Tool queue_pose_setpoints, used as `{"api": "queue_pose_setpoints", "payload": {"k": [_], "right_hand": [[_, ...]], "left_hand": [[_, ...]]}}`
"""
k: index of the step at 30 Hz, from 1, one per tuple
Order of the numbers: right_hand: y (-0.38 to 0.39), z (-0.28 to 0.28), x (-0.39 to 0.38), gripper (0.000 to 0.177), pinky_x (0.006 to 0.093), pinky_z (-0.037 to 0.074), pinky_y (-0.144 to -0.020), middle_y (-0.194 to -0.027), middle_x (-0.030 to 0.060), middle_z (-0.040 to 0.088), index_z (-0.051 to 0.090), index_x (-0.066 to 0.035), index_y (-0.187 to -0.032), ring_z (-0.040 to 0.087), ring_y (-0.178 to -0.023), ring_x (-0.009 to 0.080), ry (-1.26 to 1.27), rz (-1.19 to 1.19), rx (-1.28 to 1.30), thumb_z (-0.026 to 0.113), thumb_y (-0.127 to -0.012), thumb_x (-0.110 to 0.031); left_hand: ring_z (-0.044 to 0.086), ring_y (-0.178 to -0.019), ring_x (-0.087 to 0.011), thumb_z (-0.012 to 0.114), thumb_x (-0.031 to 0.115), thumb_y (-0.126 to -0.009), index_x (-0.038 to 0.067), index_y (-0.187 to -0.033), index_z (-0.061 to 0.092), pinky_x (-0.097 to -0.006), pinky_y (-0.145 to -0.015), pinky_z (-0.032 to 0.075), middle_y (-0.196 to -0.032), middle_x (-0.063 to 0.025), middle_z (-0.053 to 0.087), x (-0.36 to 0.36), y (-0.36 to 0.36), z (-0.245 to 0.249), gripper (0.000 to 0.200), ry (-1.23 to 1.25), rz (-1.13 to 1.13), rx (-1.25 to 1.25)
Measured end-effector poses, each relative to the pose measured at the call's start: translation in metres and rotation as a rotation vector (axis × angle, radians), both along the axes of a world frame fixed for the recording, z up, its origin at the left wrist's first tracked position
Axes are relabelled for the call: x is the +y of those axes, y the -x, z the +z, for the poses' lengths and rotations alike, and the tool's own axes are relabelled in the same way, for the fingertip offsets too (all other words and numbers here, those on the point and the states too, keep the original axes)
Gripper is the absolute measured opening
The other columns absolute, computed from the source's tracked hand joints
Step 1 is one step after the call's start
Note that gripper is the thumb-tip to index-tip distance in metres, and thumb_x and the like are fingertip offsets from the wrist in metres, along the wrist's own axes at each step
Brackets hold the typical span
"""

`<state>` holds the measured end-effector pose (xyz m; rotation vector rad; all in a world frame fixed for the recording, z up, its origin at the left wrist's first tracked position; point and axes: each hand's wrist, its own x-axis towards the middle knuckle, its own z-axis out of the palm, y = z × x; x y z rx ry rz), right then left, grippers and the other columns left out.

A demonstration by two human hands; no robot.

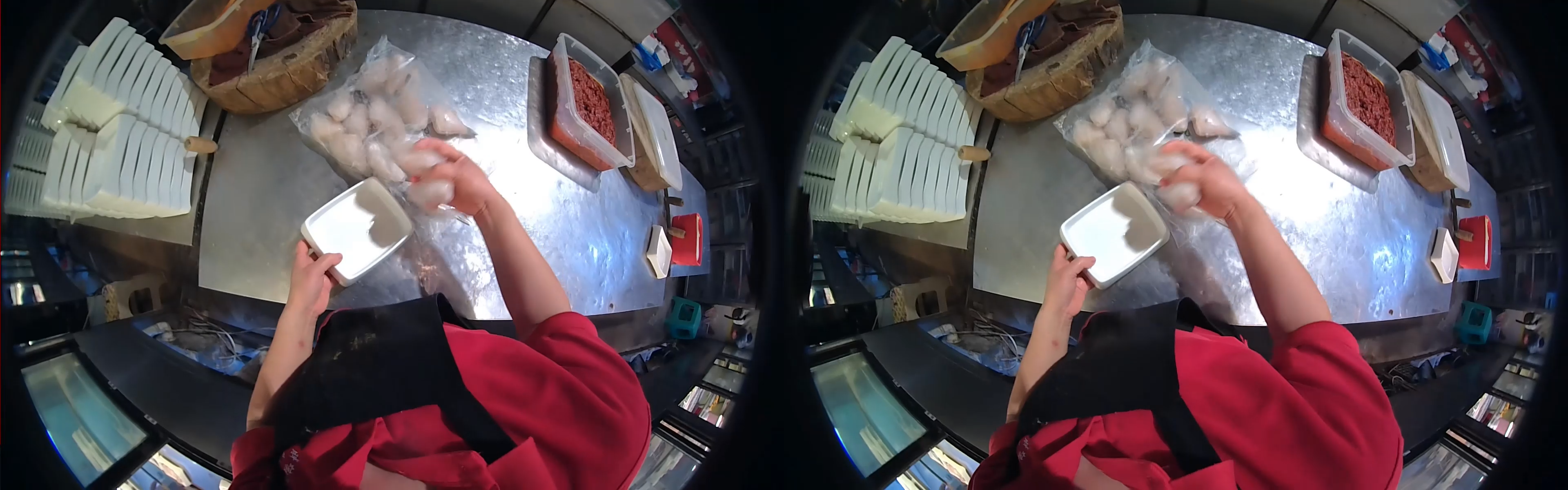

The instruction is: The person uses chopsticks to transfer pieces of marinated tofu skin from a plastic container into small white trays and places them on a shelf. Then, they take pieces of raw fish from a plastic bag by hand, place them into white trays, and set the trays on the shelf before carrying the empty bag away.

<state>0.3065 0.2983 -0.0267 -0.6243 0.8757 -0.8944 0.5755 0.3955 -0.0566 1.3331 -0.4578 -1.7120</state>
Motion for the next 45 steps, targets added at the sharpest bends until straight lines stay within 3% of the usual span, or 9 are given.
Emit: {"api": "queue_pose_setpoints", "payload": {"k": [6,9,11,17,24,29,32,38,45], "right_hand": [[-0.04,-0.01,0.029,0.023,0.0267,0.049,-0.07,-0.093,0.0078,0.066,0.067,-0.006,-0.096,0.062,-0.08,0.0156,0.751,0.223,0.708,0.061,-0.074,-0.001],[-0.012,-0.032,-0.006,0.012,0.0378,0.049,-0.067,-0.081,0.0167,0.064,0.065,-0.001,-0.078,0.062,-0.076,0.0324,0.869,0.064,1.303,0.065,-0.069,-0.008],[0.003,-0.046,-0.019,0.03,0.0411,0.048,-0.069,-0.085,0.0175,0.063,0.064,-0.002,-0.082,0.061,-0.078,0.0352,0.66,0.516,1.63,0.069,-0.064,-0.026],[-0.019,-0.024,0.004,0.049,0.0401,0.049,-0.074,-0.086,0.0164,0.064,0.057,-0.005,-0.101,0.062,-0.083,0.0332,0.65,0.786,1.782,0.072,-0.061,-0.03],[-0.009,-0.016,-0.005,0.052,0.0407,0.049,-0.077,-0.09,0.0187,0.063,0.052,0.002,-0.108,0.063,-0.087,0.031,0.706,0.678,1.656,0.074,-0.066,-0.022],[0.008,-0.009,-0.016,0.046,0.035,0.052,-0.07,-0.096,0.013,0.059,0.046,0.005,-0.116,0.062,-0.082,0.0231,0.234,0.0,0.17,0.066,-0.075,-0.004],[-0.003,0.017,-0.015,0.048,0.0353,0.053,-0.068,-0.1,0.015,0.057,0.042,0.006,-0.12,0.061,-0.079,0.0243,0.28,-0.055,-0.024,0.063,-0.077,-0.002],[-0.109,0.054,0.051,0.038,0.0362,0.044,-0.08,-0.098,0.0173,0.06,0.055,-0.001,-0.107,0.058,-0.089,0.0338,1.016,0.375,0.942,0.068,-0.074,-0.014],[-0.207,0.041,0.109,0.041,0.0469,0.037,-0.089,-0.111,0.0166,0.052,0.054,-0.005,-0.114,0.046,-0.108,0.0369,1.613,0.466,1.026,0.063,-0.08,-0.025]], "left_hand": [[0.05,-0.111,-0.0278,0.045,-0.008,-0.074,0.009,-0.131,0.03,-0.0469,-0.088,0.047,-0.123,-0.0129,0.044,0.007,0.003,-0.029,0.061,0.033,-0.007,0.11],[0.048,-0.114,-0.028,0.042,-0.01,-0.07,0.01,-0.133,0.029,-0.0468,-0.092,0.044,-0.124,-0.0119,0.043,0.017,-0.001,-0.024,0.067,-0.027,0.06,0.135],[0.046,-0.115,-0.0277,0.042,-0.01,-0.067,0.01,-0.135,0.027,-0.045,-0.094,0.043,-0.124,-0.0115,0.043,0.026,-0.006,-0.027,0.072,-0.009,0.096,0.159],[0.049,-0.111,-0.0278,0.044,-0.011,-0.065,0.01,-0.131,0.029,-0.0452,-0.092,0.044,-0.121,-0.0117,0.044,0.037,-0.009,-0.026,0.071,-0.008,0.172,0.196],[0.051,-0.108,-0.0279,0.045,-0.01,-0.065,0.01,-0.129,0.03,-0.0467,-0.087,0.047,-0.116,-0.0117,0.046,0.052,-0.012,-0.024,0.069,-0.01,0.238,0.203],[0.052,-0.105,-0.0263,0.046,-0.008,-0.066,0.01,-0.129,0.032,-0.0463,-0.084,0.049,-0.115,-0.0106,0.047,0.063,-0.01,-0.022,0.066,-0.052,0.276,0.216],[0.053,-0.105,-0.0255,0.046,-0.008,-0.067,0.01,-0.129,0.032,-0.0463,-0.084,0.049,-0.115,-0.0098,0.047,0.066,-0.007,-0.016,0.066,-0.034,0.297,0.204],[0.053,-0.106,-0.0268,0.048,-0.009,-0.066,0.008,-0.129,0.035,-0.0456,-0.089,0.047,-0.115,-0.0104,0.05,0.081,-0.001,-0.015,0.066,0.186,0.379,0.356],[0.053,-0.102,-0.0226,0.049,-0.014,-0.061,0.004,-0.12,0.042,-0.0359,-0.087,0.046,-0.11,-0.0096,0.052,0.132,-0.027,0.019,0.062,0.28,0.81,0.199]]}}
